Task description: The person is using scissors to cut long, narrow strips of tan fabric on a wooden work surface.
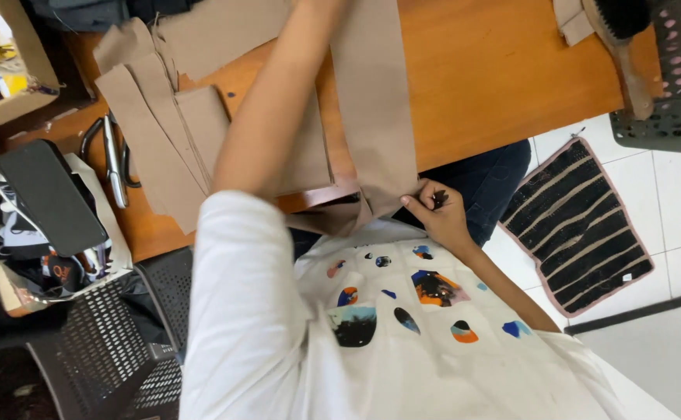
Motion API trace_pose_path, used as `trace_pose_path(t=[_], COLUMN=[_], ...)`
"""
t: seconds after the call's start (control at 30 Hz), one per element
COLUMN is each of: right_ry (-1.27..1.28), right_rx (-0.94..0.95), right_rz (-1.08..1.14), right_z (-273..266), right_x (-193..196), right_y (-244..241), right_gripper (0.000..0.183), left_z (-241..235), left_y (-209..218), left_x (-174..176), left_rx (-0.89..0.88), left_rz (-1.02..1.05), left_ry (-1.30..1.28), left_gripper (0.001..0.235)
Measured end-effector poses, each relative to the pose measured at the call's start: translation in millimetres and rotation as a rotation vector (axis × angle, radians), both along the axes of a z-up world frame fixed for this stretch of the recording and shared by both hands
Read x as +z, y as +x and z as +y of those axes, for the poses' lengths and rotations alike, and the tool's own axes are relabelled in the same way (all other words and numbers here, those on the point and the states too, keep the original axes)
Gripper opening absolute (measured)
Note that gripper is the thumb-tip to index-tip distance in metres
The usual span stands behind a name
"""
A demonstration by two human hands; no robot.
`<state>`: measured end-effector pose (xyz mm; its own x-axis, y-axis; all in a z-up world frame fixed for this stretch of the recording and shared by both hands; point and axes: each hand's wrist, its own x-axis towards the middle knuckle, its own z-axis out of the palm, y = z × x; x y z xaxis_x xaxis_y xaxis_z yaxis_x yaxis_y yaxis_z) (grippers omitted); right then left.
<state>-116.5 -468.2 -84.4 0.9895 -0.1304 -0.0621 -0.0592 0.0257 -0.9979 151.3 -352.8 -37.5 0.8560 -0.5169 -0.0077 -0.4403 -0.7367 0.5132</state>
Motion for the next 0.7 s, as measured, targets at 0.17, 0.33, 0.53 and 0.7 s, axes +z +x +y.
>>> trace_pose_path(t=[0.17,0.33,0.53,0.7], right_ry=[-0.126,-0.06,-0.028,-0.052], right_rx=[0.043,0.046,0.041,-0.004], right_rz=[-0.125,-0.155,-0.116,0.065], right_z=[4,-3,0,-1], right_x=[23,14,5,-2], right_y=[-6,-10,-24,-45], right_gripper=[0.04,0.045,0.046,0.047], left_z=[36,80,75,54], left_y=[-120,-201,-242,-253], left_x=[82,101,-3,-45], left_rx=[0.142,0.012,0.26,0.357], left_rz=[0.11,0.824,0.969,1.177], left_ry=[-0.051,0.091,-0.599,-1.235], left_gripper=[0.047,0.078,0.061,0.031])
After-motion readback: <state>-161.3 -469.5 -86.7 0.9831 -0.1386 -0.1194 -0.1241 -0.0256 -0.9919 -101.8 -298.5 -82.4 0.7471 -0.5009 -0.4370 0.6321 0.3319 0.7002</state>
